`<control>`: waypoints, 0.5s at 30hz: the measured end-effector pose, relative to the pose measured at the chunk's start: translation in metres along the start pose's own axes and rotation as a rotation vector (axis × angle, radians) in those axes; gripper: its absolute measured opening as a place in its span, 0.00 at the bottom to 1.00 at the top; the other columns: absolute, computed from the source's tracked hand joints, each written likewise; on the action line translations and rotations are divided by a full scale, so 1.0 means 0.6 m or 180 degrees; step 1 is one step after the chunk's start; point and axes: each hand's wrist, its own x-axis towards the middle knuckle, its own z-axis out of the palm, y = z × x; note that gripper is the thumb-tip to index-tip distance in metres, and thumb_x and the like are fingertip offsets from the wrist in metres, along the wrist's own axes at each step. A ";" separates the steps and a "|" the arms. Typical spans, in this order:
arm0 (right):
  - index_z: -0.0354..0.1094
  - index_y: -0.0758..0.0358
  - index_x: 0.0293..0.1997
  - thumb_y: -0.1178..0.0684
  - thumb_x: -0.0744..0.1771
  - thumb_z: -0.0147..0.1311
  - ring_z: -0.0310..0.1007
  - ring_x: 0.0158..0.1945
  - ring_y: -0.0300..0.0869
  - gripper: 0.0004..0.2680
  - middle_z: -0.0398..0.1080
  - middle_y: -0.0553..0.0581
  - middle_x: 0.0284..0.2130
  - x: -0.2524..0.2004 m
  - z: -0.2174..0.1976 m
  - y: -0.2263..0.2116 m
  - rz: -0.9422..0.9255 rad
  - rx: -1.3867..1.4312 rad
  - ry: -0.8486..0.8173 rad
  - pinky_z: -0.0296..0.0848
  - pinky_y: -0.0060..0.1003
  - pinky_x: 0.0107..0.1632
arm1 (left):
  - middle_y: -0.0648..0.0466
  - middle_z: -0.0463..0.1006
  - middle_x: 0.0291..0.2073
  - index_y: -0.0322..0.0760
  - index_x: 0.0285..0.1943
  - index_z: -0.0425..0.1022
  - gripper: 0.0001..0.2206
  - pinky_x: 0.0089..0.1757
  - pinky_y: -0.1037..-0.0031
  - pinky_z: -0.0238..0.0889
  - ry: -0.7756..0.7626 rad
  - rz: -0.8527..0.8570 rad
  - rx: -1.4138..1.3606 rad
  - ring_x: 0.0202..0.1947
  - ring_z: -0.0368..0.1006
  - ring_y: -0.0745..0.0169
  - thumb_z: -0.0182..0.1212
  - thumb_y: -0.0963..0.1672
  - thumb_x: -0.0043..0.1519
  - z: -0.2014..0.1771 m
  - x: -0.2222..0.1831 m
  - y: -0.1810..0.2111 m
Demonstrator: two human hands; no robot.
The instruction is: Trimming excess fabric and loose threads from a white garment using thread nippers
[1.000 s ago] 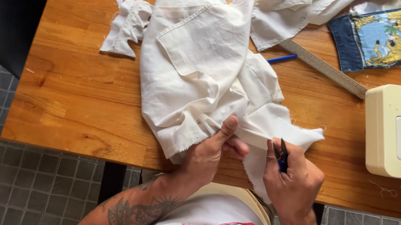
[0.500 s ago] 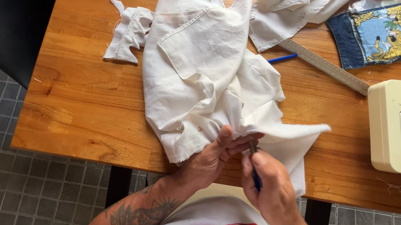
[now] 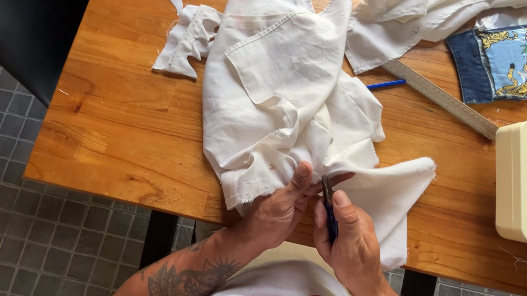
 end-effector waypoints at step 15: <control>0.63 0.61 0.30 0.40 0.79 0.48 0.57 0.29 0.35 0.21 0.58 0.49 0.27 0.001 0.018 -0.013 -0.0320 -0.0430 -0.0148 0.57 0.28 0.28 | 0.44 0.85 0.68 0.29 0.73 0.82 0.31 0.76 0.66 0.66 0.0046 0.0144 -0.0178 0.72 0.80 0.56 0.55 0.59 0.79 0.004 0.005 -0.007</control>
